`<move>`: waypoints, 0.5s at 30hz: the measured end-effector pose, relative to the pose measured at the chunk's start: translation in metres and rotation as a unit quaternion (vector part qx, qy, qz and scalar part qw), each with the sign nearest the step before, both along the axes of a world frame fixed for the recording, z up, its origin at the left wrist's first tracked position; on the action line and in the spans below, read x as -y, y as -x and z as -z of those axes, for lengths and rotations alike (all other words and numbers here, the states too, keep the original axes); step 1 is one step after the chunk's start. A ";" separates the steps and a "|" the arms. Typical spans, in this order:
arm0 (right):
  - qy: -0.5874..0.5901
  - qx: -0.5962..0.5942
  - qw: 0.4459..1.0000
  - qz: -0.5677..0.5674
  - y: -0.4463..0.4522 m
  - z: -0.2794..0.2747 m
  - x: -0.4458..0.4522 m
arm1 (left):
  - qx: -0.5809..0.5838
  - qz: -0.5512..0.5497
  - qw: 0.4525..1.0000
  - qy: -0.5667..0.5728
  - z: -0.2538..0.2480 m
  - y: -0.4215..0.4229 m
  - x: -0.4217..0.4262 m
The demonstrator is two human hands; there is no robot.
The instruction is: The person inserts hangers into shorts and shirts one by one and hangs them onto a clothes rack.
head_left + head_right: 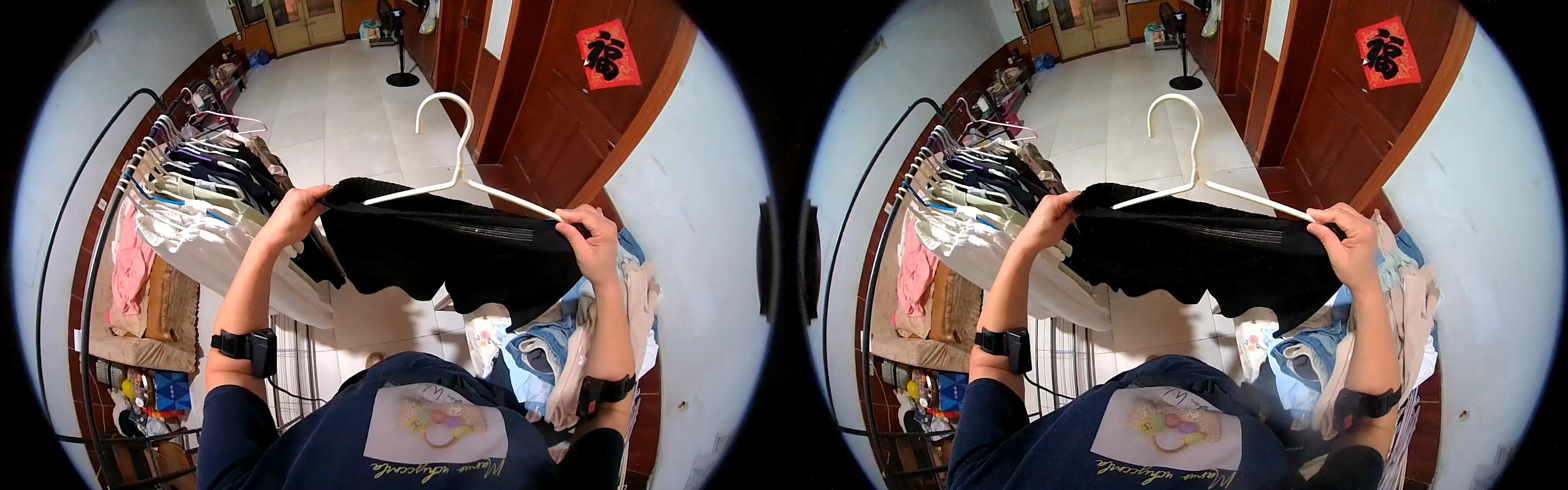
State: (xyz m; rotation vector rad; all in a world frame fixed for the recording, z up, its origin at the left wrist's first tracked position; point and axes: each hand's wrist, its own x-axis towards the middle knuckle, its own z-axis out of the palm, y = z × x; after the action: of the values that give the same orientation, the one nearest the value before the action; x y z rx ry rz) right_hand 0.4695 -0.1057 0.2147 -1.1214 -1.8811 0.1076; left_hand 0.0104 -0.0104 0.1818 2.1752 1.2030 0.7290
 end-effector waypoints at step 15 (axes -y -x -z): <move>0.047 -0.051 0.997 0.016 0.026 0.020 -0.003 | 0.005 0.029 0.998 -0.057 0.001 -0.011 -0.008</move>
State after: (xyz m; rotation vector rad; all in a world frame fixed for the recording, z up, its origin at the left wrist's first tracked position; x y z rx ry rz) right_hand 0.4439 -0.1030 0.1943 -1.1863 -1.7829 0.2327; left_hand 0.0211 -0.0022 0.1812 2.2867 1.1128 0.8004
